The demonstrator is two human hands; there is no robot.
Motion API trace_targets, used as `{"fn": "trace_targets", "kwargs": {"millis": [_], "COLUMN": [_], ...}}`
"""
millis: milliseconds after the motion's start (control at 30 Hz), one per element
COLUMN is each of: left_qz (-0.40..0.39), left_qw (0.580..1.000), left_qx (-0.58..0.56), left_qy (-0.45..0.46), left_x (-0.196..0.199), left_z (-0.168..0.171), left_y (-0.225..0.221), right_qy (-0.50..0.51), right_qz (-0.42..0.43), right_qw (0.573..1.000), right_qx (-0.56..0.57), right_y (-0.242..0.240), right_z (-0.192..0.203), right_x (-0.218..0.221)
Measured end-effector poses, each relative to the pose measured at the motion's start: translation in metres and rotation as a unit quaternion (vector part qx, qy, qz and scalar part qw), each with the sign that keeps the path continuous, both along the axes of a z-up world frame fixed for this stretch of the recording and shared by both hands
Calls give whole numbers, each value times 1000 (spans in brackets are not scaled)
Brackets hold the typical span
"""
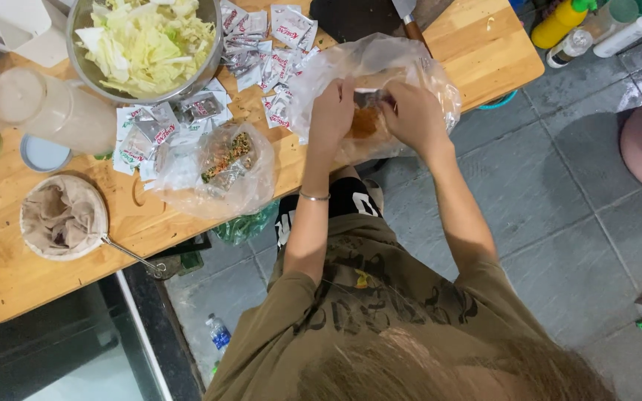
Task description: The person sits at a wooden table and opens small foil seasoning packets one at a time, emptying their powdered contents into a plastic bag that already holds orange powder, with a pile of opened wrappers accumulating beside a bowl of chopped cabbage.
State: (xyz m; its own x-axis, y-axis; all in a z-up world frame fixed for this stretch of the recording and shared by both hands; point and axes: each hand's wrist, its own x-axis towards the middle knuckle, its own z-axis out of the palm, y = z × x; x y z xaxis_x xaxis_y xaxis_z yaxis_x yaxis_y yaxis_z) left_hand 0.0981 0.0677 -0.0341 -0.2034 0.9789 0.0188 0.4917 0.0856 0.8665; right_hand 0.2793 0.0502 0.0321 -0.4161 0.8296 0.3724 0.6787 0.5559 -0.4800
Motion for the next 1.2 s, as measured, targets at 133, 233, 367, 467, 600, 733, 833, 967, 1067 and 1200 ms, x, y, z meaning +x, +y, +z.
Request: {"fn": "trace_targets", "kwargs": {"millis": [133,233,367,467,600,733,833,967,1067,1200], "left_qz": [-12,-26,-58,-94,-83,-74,-59,-64,-53,-73], "left_qw": [995,995,997,987,993,985,981,990,980,977], "left_qx": [78,80,44,126,75,142,154,96,155,171], "left_qy": [-68,-51,10,26,-20,62,103,76,117,103], "left_x": [-6,-8,-11,-14,-12,-10,-10,-9,-9,-10], "left_z": [10,35,42,-19,15,2,-7,12,-8,-13], "left_y": [-9,-19,-22,-5,-20,-20,-20,-26,-25,-29], "right_qy": [12,18,14,-7,-2,2,-14,-8,-18,-27], "right_qz": [-27,-36,-42,-27,-29,-38,-32,-33,-36,-28], "right_qw": [999,998,998,1000,999,999,999,999,999,999], "right_qx": [-28,-41,-46,-8,-14,7,18,34,22,20], "right_y": [-1,-1,3,2,-3,-3,0,-5,-8,-8], "right_z": [8,10,-1,-3,-2,-4,-8,0,1,2], "right_x": [-1,-1,-3,-6,-11,-12,-11,-13,-13,-9]}}
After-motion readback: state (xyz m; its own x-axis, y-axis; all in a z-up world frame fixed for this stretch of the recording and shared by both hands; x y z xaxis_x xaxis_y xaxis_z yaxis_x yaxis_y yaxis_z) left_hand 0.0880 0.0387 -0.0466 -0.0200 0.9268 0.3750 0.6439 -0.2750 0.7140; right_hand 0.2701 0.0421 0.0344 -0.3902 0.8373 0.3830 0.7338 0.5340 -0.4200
